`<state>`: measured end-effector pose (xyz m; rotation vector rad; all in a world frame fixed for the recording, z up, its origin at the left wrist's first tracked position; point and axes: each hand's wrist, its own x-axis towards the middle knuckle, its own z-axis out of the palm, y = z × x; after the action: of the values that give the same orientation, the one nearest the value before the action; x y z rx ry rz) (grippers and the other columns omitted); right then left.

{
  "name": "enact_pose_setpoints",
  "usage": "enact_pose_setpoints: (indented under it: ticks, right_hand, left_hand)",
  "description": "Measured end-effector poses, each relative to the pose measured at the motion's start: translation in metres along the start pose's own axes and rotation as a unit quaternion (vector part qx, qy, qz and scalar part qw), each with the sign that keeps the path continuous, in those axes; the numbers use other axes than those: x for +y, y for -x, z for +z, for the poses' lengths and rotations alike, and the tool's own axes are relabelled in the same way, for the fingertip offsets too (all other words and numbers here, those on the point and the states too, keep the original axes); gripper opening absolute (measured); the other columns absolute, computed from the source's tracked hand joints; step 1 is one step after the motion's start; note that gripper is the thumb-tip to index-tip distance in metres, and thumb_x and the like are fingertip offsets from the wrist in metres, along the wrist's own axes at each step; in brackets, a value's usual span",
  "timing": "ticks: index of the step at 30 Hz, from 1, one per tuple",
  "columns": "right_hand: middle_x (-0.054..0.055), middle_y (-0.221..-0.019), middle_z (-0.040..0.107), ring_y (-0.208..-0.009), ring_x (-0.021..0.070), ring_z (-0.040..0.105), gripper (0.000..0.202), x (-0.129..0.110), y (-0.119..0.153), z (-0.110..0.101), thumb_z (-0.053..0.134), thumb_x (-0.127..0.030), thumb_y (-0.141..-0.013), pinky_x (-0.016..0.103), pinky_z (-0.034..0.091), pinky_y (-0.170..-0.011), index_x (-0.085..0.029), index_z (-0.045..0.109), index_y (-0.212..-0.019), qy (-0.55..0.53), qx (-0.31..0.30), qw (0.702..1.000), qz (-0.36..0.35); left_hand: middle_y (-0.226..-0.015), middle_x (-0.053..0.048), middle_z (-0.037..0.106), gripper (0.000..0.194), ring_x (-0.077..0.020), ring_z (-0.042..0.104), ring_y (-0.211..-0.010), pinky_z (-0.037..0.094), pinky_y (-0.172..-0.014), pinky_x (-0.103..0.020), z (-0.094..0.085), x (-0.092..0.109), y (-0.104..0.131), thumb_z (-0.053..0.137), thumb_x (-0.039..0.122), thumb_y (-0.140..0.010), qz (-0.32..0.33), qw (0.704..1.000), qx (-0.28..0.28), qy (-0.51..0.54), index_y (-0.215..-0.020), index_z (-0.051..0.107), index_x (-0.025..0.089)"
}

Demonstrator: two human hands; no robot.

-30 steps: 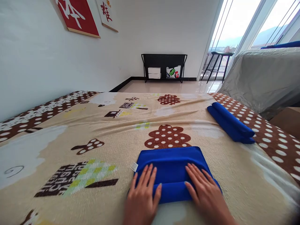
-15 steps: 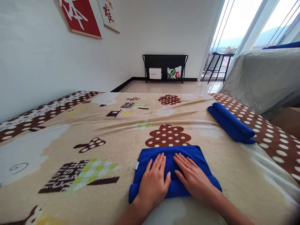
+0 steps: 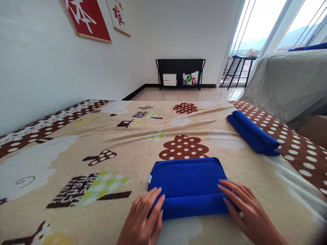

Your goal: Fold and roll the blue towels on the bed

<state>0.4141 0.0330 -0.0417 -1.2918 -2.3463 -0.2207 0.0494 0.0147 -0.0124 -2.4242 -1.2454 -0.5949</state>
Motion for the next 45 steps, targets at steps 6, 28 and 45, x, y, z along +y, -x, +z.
enact_pose_setpoints:
  ticks: [6,28,45]
  right_hand:
    - [0.005,-0.119,0.070,-0.106,0.0199,0.065,0.048,-0.010,0.031,-0.001,0.055,-0.015,-0.082,0.037,0.037,-0.099,-0.020,0.058,-0.130,0.063,0.046,0.995,-0.065]
    - [0.007,-0.140,0.056,-0.129,0.0206,0.053,0.045,-0.074,-0.060,0.029,0.039,-0.016,-0.094,0.040,0.042,-0.108,-0.015,0.056,-0.136,-0.011,-0.033,0.999,0.000]
    - [0.006,-0.146,0.051,-0.136,0.0240,0.046,0.056,-0.003,0.004,0.012,0.053,-0.028,-0.094,0.042,0.035,-0.111,-0.025,0.040,-0.148,0.054,0.022,0.998,-0.015]
  left_hand:
    - [-0.113,-0.007,0.072,0.045,-0.0204,0.063,-0.108,0.043,-0.100,-0.034,0.001,0.008,0.025,0.045,0.004,-0.080,0.016,1.000,0.023,0.001,-0.120,0.063,0.014]
    - [-0.141,-0.007,0.059,0.044,-0.0200,0.055,-0.128,0.045,-0.106,-0.038,0.033,0.047,-0.057,0.044,0.026,-0.096,-0.038,0.991,-0.100,0.077,-0.138,0.052,0.017]
    - [-0.137,-0.008,0.062,0.047,-0.0220,0.055,-0.128,0.030,-0.116,-0.041,0.014,-0.005,-0.006,0.054,0.019,-0.093,-0.048,0.998,0.033,-0.009,-0.140,0.051,0.021]
